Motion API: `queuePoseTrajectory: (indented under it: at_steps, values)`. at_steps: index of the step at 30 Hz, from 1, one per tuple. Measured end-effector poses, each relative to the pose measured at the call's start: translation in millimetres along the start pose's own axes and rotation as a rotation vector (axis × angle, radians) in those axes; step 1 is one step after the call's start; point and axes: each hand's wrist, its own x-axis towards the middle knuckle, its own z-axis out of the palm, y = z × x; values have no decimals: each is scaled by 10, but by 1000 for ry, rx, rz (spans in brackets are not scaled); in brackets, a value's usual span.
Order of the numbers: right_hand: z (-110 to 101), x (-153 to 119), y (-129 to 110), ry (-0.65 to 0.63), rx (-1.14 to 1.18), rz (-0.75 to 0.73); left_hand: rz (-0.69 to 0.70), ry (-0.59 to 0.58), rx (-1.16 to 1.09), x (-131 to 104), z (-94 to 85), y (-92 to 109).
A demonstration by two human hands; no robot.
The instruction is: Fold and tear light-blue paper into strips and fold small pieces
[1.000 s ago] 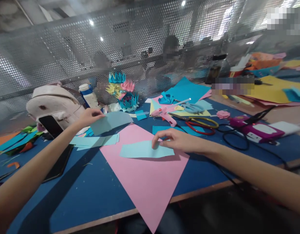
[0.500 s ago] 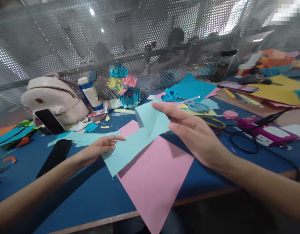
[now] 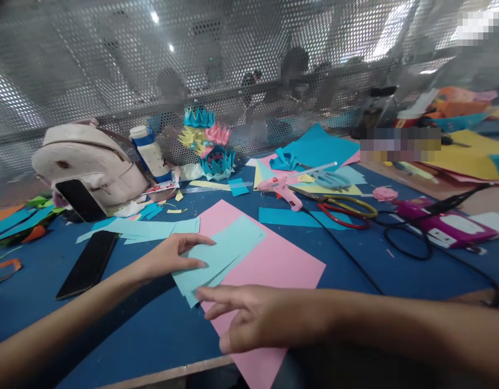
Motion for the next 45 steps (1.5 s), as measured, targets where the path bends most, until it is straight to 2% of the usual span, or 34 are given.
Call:
queuePoseTrajectory:
  at_steps: [3,7,8,10,12,13,20,22,24,26,28,32,35,41,45]
  values:
    - [-241,29,-158,74,-201,-128,66,24,73,-11,2,-17]
    - [-767,92,-152,597,-561,-261,95,85,257,-76,-50,41]
    - [-893,108,-116,674,-607,-267,110,90,281,-91,-71,57]
    - [-1092,143,-28,698,-585,-232,138,93,304,-111,-116,74]
    - [-1209,182,55,559,-414,-174,152,105,319,-108,-161,70]
    - [-1241,203,88,548,-379,-160,163,110,323,-98,-181,63]
    - [-1325,277,204,599,-434,-218,248,-14,246,18,-238,32]
    - [-1329,274,240,555,-352,-220,276,-53,229,25,-225,20]
    - [-1317,266,275,491,-177,-210,294,-66,216,13,-205,-6]
    - [-1298,256,297,495,-15,-216,272,-10,203,-9,-186,-43]
    - [-1289,247,306,583,57,-235,212,105,189,-27,-176,-83]
    - [-1322,245,316,768,95,-223,90,335,189,-30,-190,-154]
    - [-1358,257,343,847,72,-229,12,448,204,-16,-209,-197]
    - [-1385,267,403,1075,-46,-259,-11,467,136,-19,-221,-257]
    - [-1354,270,387,1073,-40,-249,-24,498,25,-9,-222,-279]
